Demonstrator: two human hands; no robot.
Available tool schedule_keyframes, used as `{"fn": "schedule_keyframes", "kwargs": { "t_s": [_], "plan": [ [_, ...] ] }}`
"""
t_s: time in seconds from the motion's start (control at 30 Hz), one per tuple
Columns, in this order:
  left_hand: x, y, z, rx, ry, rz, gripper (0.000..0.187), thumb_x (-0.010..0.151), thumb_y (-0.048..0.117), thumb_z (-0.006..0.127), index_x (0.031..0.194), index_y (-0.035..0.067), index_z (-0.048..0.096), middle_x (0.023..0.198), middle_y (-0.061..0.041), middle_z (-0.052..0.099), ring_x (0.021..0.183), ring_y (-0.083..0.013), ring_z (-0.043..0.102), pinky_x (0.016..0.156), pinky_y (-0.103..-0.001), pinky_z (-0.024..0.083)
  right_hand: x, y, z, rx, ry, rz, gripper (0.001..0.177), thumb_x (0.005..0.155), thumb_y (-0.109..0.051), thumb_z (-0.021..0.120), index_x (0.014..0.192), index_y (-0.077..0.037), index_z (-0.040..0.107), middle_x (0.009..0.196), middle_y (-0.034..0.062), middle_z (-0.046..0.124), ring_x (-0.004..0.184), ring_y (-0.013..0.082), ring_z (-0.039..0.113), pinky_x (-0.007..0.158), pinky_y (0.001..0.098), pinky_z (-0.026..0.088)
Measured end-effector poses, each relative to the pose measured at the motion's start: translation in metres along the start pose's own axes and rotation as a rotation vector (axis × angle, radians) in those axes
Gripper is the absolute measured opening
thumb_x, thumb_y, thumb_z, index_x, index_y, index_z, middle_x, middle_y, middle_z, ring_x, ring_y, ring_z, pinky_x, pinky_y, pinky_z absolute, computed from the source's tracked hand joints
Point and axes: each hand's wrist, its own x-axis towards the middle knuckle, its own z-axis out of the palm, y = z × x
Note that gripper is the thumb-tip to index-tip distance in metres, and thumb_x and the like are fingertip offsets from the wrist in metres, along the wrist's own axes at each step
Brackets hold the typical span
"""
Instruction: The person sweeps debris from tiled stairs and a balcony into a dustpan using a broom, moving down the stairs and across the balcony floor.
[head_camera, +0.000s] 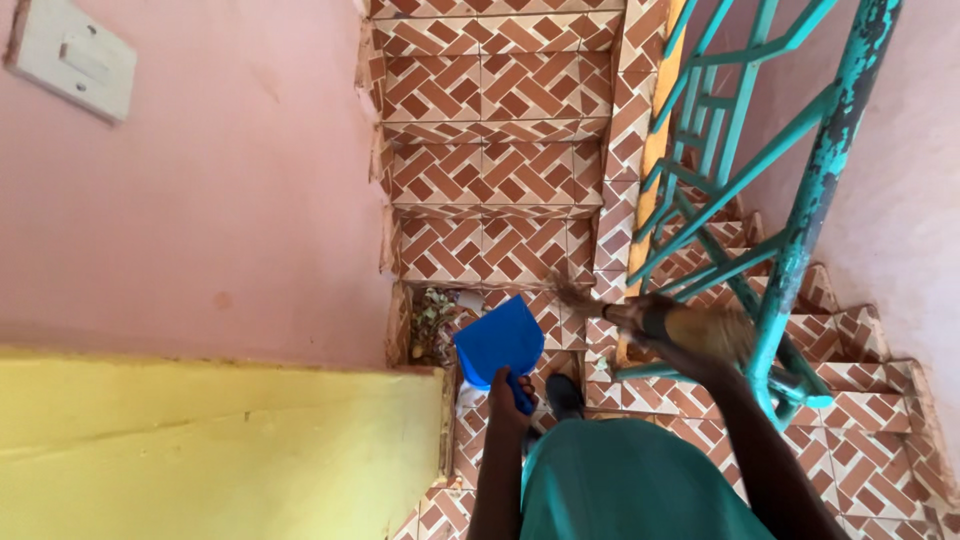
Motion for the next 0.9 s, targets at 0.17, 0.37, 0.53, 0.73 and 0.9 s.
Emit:
{"fn": "schedule_keyframes", "kwargs": {
  "t_s": [0.17,0.37,0.53,0.73,0.9],
  "plan": [
    [0.002,-0.004,0.0,0.027,0.005,0.007,0.028,0.096,0.039,0.055,0.087,0.013,0.053,0.067,-0.002,0.057,0.057,-0.0155,0.054,0.055,-0.034,0.042,-0.015,-0.075,-0.003,0.739,0.147,0.266,0.039,0.092,-0.017,0.066,0.129,-0.005,0.061,0.143,0.0083,0.057,0.116,0.0253,0.065,0.098,0.0397,0.06],
    [0.004,-0.008,0.012,0.053,0.011,-0.008,0.029,0.097,0.039,0.056,0.084,0.014,0.053,0.067,-0.001,0.057,0.057,-0.0145,0.053,0.055,-0.032,0.041,0.025,-0.023,0.0,-0.163,-0.008,0.414,0.03,0.096,-0.026,0.066,0.123,-0.012,0.068,0.127,0.0068,0.068,0.103,0.0227,0.073,0.091,0.0356,0.064],
    [-0.005,-0.008,-0.003,0.056,0.033,0.029,0.028,0.096,0.038,0.057,0.082,0.014,0.053,0.066,-0.002,0.056,0.056,-0.0152,0.053,0.054,-0.032,0.041,0.014,-0.091,-0.042,-0.045,0.208,0.204,0.033,0.08,-0.021,0.081,0.109,-0.008,0.07,0.116,0.0079,0.072,0.104,0.0205,0.07,0.092,0.0375,0.06],
    [-0.011,-0.007,-0.013,0.045,0.007,0.015,0.029,0.096,0.037,0.055,0.085,0.01,0.056,0.067,-0.002,0.057,0.058,-0.0151,0.053,0.055,-0.034,0.042,-0.002,-0.187,-0.082,-0.281,0.414,0.085,0.018,0.091,-0.009,0.076,0.109,-0.014,0.073,0.124,0.0042,0.076,0.109,0.0175,0.075,0.098,0.0329,0.064],
    [-0.008,-0.011,-0.014,0.061,0.02,-0.025,0.028,0.096,0.038,0.055,0.085,0.013,0.053,0.067,-0.002,0.056,0.058,-0.0159,0.053,0.056,-0.033,0.042,0.01,-0.131,-0.061,-0.039,0.57,-0.231,0.038,0.087,-0.002,0.08,0.121,-0.011,0.065,0.142,0.0101,0.064,0.136,0.0234,0.061,0.119,0.0364,0.054]
  ]
}}
